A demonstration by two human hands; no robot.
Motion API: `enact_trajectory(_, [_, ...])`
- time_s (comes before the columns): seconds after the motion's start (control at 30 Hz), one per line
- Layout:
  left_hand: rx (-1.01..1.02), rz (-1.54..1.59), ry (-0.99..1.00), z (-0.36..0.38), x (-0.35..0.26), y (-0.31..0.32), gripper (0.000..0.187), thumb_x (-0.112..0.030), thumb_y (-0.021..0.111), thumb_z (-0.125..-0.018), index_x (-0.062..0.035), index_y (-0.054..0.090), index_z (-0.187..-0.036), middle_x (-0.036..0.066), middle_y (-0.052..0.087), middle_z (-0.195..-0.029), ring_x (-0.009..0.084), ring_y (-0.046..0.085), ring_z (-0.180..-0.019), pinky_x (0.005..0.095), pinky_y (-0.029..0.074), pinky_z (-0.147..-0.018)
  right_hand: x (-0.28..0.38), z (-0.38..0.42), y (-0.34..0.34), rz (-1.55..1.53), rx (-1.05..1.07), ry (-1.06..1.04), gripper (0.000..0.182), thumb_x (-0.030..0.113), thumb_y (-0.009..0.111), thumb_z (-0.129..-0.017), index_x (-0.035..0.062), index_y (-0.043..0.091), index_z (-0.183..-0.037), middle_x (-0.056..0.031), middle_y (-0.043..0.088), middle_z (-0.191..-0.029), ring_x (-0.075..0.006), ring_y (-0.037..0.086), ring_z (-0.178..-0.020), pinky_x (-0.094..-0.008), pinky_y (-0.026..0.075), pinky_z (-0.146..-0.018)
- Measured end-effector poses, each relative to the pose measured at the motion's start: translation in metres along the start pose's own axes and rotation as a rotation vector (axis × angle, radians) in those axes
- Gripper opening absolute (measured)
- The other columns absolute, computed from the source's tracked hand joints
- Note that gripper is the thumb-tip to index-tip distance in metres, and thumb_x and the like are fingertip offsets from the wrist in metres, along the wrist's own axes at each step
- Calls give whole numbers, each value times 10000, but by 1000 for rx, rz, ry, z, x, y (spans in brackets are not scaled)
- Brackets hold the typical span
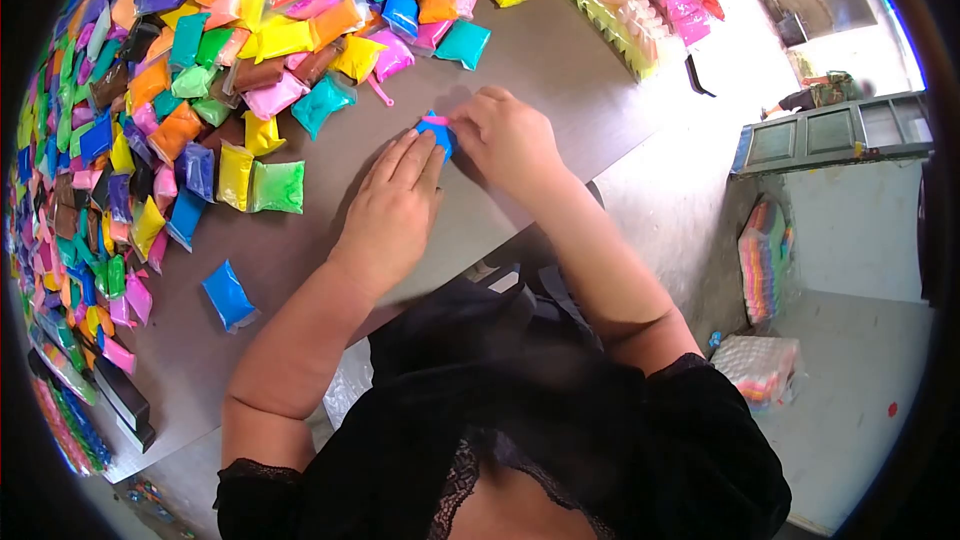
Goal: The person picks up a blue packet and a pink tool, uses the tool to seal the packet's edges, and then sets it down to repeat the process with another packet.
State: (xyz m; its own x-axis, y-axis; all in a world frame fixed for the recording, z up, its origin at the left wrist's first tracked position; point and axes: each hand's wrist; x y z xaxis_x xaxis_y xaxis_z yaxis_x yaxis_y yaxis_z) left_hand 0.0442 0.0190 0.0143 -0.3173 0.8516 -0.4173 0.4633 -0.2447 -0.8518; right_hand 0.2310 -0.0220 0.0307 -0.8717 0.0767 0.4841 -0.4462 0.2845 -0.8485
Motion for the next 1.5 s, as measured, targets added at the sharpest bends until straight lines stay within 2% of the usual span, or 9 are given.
enact_trajectory(0.3, [-16, -80, 23, 0, 0, 0, 443, -88, 639, -842, 54, 547, -1252, 185, 496, -1345, 358, 427, -1295, 451, 355, -1091, -8, -10, -2, 122, -3, -110, 138, 233, 627, -849, 129, 701, -902, -94, 641, -887, -313, 649, -803, -426, 530, -689])
enact_trajectory(0.5, [-43, 62, -90, 0, -5, -5, 501, -118, 654, -839, 45, 518, -1293, 179, 441, -1407, 375, 408, -1314, 466, 338, -1094, -28, 2, -8, -209, -153, 62, 122, 159, 655, -829, 83, 688, -918, -123, 651, -917, -335, 639, -823, -415, 518, -725])
enact_trajectory(0.6, [-64, -69, 31, 0, -3, -2, 517, -136, 654, -849, 46, 507, -1310, 170, 409, -1437, 357, 387, -1337, 447, 333, -1104, -30, 14, -6, -194, -133, 171, 136, 137, 669, -822, 63, 677, -936, -138, 652, -931, -343, 634, -834, -413, 512, -749])
enact_trajectory(0.67, [-9, -63, 23, 1, 0, 5, 520, -140, 654, -853, 47, 504, -1314, 168, 405, -1442, 345, 378, -1348, 439, 331, -1110, -24, 21, 0, -174, -185, 22, 133, 129, 676, -837, 78, 686, -959, -125, 643, -911, -308, 635, -798, -373, 511, -717])
enact_trajectory(0.8, [80, -48, -15, 0, -3, 3, 524, -156, 651, -864, 52, 499, -1321, 166, 410, -1443, 318, 364, -1365, 429, 318, -1129, -2, 23, 7, -84, -128, 2, 86, 131, 664, -842, 92, 686, -916, -103, 627, -881, -328, 637, -770, -404, 514, -654])
enact_trajectory(1.03, [80, -47, -2, -1, -2, 3, 524, -158, 652, -862, 53, 501, -1317, 168, 428, -1422, 322, 369, -1360, 427, 318, -1130, -11, 14, 7, -49, -168, 75, 105, 131, 671, -830, 98, 687, -929, -99, 635, -891, -315, 642, -778, -395, 527, -662])
enact_trajectory(1.23, [41, -36, 20, -1, 1, 5, 481, -151, 660, -851, 47, 530, -1269, 163, 441, -1409, 325, 380, -1352, 430, 323, -1128, -25, 0, 6, 57, -171, -6, 160, 168, 662, -837, 90, 674, -977, -99, 640, -912, -323, 641, -812, -423, 523, -699])
enact_trajectory(1.33, [21, 3, 43, 0, 3, 6, 451, -142, 673, -840, 25, 552, -1241, 168, 451, -1395, 337, 381, -1349, 427, 328, -1122, -19, -4, -3, -242, -96, 62, 231, 211, 669, -835, 101, 686, -1037, -103, 649, -941, -323, 635, -830, -416, 515, -722])
enact_trajectory(1.5, [-36, -59, 30, 0, 1, -2, 411, -146, 691, -827, -18, 587, -1203, 160, 495, -1344, 348, 406, -1328, 480, 330, -1103, -12, 4, -8, -84, 105, 17, 202, 230, 697, -812, 77, 697, -944, -113, 646, -882, -326, 627, -825, -415, 504, -717])
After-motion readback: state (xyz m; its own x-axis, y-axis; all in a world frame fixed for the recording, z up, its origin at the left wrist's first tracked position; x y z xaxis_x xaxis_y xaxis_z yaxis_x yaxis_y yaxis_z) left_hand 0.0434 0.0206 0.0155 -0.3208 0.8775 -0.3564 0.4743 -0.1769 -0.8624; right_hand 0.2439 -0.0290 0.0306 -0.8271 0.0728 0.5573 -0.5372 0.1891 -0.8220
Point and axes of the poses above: each hand's wrist, its own z-axis away from the middle knuckle, its own y-axis out of the palm, x = y × z
